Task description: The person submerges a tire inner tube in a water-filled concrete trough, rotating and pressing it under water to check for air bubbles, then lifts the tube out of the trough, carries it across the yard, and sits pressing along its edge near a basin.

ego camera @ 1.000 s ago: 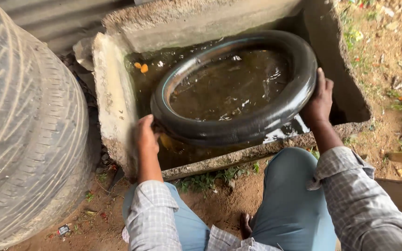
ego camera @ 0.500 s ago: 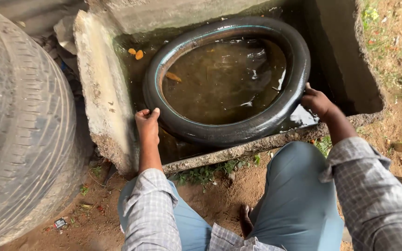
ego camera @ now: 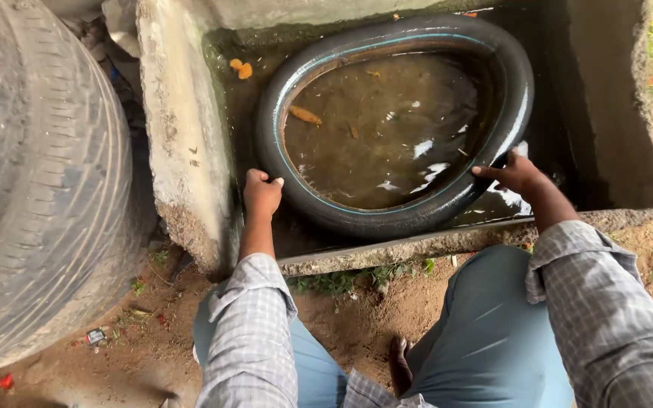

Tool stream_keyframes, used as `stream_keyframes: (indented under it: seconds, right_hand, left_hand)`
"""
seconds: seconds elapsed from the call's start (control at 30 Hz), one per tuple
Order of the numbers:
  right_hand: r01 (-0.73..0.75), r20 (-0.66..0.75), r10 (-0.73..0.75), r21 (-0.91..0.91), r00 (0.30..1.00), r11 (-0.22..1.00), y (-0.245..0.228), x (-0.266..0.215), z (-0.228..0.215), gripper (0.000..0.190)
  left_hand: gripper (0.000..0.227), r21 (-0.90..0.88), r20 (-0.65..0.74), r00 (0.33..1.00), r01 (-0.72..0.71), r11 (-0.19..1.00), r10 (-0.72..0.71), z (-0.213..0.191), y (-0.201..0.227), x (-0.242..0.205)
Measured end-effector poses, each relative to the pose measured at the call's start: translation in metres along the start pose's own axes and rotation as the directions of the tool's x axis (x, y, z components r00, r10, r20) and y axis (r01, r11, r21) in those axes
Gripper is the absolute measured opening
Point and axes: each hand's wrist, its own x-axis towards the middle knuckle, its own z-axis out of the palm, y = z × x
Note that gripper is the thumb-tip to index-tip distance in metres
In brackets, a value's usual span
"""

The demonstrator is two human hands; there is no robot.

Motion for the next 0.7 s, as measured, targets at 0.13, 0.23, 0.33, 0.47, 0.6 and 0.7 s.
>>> stream_keyframes:
  seconds: [0.13,0.23,0.33,0.47,0.6,0.7]
  right_hand:
    - [-0.061,-0.055,0.059,-0.038,0.997,0.997,0.007,0.003,0.011,0.088]
    - [0.031,-0.023,-0.035,-0.149,0.999,0.988,0.026,0.018,0.014,0.077]
    - [0.080,-0.023,-0.123,-0.640,0.992,0.764,0.015,0.008,0.009,0.066]
    - [-0.154,-0.186,0.025,-0.723,0.982,0.673,-0.060,-0.051,0.021,0.075]
    - [-0.020,-0.019,0.008,-0.851,1.000,0.525,-0.112,-0.096,0.059,0.073]
    - [0.099,0.113,0.001,-0.873,0.994,0.477,-0.133,-0.110,0.091,0.071]
  left_hand:
    - [0.047,0.411,0.140,0.989,-0.015,0.911,-0.047,-0.011,0.025,0.003]
    - [0.047,0.542,0.113,0.993,-0.085,0.836,0.028,-0.038,0.086,-0.022]
    - [0.043,0.581,0.116,0.974,-0.224,0.782,0.192,-0.043,0.095,-0.037]
    - [0.052,0.559,0.192,0.969,-0.240,0.794,0.157,-0.035,0.067,-0.030]
    - [0.113,0.665,0.349,0.935,-0.202,0.719,-0.060,-0.049,0.103,-0.053]
    - [0.126,0.727,0.350,0.931,-0.200,0.657,-0.103,-0.044,0.107,-0.061]
